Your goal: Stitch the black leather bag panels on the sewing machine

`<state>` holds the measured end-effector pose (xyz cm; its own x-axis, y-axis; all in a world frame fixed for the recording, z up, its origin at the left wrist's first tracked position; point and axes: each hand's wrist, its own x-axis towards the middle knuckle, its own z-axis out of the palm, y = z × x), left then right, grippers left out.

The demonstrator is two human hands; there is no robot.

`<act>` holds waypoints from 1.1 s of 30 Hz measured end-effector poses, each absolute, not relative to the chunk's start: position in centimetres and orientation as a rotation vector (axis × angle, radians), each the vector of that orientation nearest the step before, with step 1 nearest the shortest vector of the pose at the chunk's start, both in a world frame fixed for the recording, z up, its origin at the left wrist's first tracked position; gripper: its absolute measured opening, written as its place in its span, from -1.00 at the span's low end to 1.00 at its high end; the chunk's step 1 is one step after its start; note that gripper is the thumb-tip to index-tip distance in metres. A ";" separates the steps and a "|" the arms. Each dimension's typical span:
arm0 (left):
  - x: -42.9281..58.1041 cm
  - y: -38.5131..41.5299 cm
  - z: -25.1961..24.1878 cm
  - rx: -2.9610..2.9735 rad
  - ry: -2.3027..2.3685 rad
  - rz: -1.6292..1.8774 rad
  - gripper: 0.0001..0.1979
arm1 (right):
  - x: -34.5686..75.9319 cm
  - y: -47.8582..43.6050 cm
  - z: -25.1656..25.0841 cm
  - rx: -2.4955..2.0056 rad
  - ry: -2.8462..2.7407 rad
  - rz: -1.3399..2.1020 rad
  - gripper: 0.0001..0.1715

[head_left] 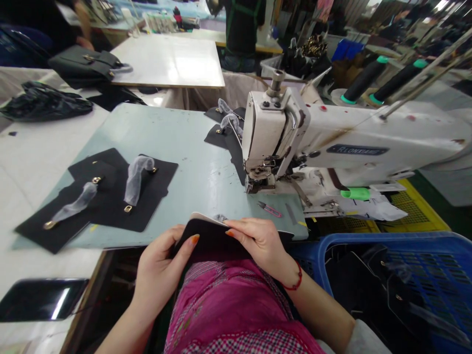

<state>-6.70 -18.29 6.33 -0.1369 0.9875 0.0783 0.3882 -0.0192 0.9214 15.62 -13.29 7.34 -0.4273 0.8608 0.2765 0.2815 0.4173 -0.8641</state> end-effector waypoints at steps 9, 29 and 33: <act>-6.7 -17.9 6.0 1.656 1.503 1.141 -0.90 | 14.8 -13.0 7.9 -0.937 -1.878 0.937 -0.74; -5.7 -17.2 7.2 1.746 1.333 1.204 -0.90 | 14.6 -12.5 9.0 -0.890 -1.808 1.071 -0.79; -5.1 -17.1 7.5 1.814 1.309 1.188 -0.89 | 13.9 -12.4 9.6 -0.825 -1.767 1.089 -0.79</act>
<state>-5.08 -17.12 7.55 0.1134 0.9420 0.3160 0.4057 -0.3342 0.8507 13.93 -12.41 9.60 -0.3950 0.8563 0.3328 0.0872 0.3956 -0.9143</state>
